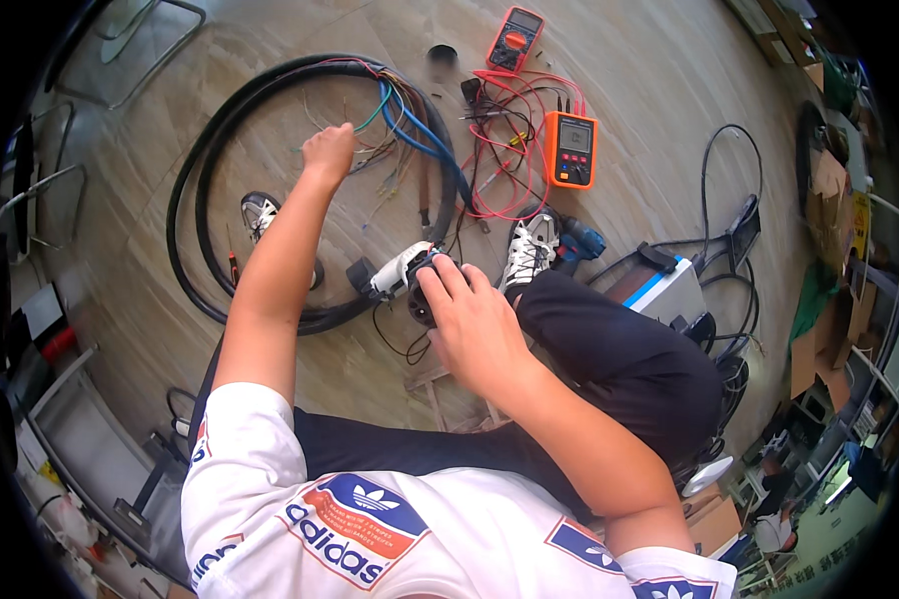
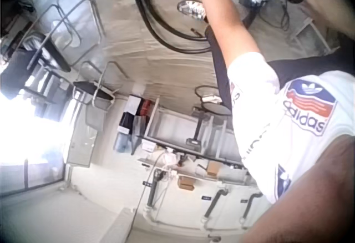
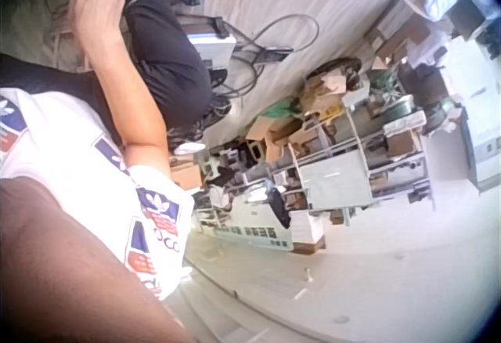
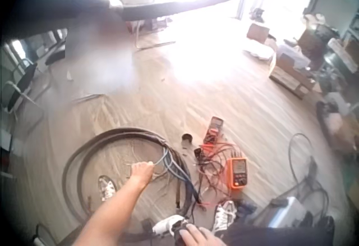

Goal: The person works on a charging connector, using pliers to trim wires, checking connections with a multimeter, and using a screwdriver on internal components.

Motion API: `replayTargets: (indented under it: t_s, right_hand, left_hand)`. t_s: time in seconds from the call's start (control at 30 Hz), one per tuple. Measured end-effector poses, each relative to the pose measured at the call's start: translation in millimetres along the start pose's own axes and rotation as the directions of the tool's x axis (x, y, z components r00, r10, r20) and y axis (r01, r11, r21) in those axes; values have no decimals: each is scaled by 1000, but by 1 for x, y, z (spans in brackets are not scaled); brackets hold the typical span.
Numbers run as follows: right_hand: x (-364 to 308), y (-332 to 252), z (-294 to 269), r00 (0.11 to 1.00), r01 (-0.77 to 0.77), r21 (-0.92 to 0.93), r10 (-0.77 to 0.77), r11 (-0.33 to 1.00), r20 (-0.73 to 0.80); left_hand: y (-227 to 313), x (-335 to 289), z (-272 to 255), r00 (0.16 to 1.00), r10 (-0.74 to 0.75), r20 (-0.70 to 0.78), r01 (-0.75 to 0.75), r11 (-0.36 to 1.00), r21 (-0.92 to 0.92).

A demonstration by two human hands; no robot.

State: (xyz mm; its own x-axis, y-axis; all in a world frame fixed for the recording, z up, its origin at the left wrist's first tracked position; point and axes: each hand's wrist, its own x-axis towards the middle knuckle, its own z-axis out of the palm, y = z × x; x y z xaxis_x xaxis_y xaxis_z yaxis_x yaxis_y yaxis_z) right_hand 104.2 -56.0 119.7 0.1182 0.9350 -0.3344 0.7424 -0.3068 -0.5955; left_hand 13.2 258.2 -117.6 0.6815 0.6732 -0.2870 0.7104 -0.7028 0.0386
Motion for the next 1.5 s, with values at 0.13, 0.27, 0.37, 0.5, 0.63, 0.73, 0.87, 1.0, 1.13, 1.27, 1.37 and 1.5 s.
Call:
replayTargets:
  t_s: [0.13,0.27,0.37,0.5,0.63,0.73,0.87,1.0,1.13,1.27,1.37,1.5]
  right_hand:
    - [-1,4,2,1000,12,40,-12,999,-15]
    - [6,17,-2,998,65,208,-62,976,-19]
    - [14,36,-4,993,80,425,-108,902,43]
    - [16,35,-5,987,24,486,-99,874,129]
    - [11,44,-1,985,-1,519,-87,855,146]
    - [13,53,5,985,24,506,-107,862,136]
    - [10,53,10,987,48,514,-118,856,105]
    - [11,61,24,986,159,447,-168,880,-20]
    - [8,58,24,991,127,405,-133,906,-12]
    - [7,54,28,992,125,381,-123,916,-31]
    - [6,52,31,994,109,347,-99,931,-47]
    - [4,53,33,990,133,315,-115,940,-76]
  left_hand:
    - [-9,-10,29,986,-55,157,71,993,-99]
    - [5,-26,40,936,-71,346,127,982,-143]
    - [7,-42,26,951,-63,304,135,966,-223]
    - [-23,-56,-10,993,-82,81,105,934,-341]
    - [-16,-103,-33,966,-139,216,251,692,-677]
    - [12,-152,-60,947,-40,319,303,446,-842]
    - [56,-218,-115,950,136,281,183,488,-853]
    - [66,-285,-166,918,317,237,-19,634,-773]
    - [64,-342,-208,875,335,351,47,662,-748]
    - [60,-372,-220,876,365,315,-48,717,-696]
    - [58,-376,-219,868,435,239,-213,761,-613]
    - [64,-360,-229,835,501,226,-318,776,-545]
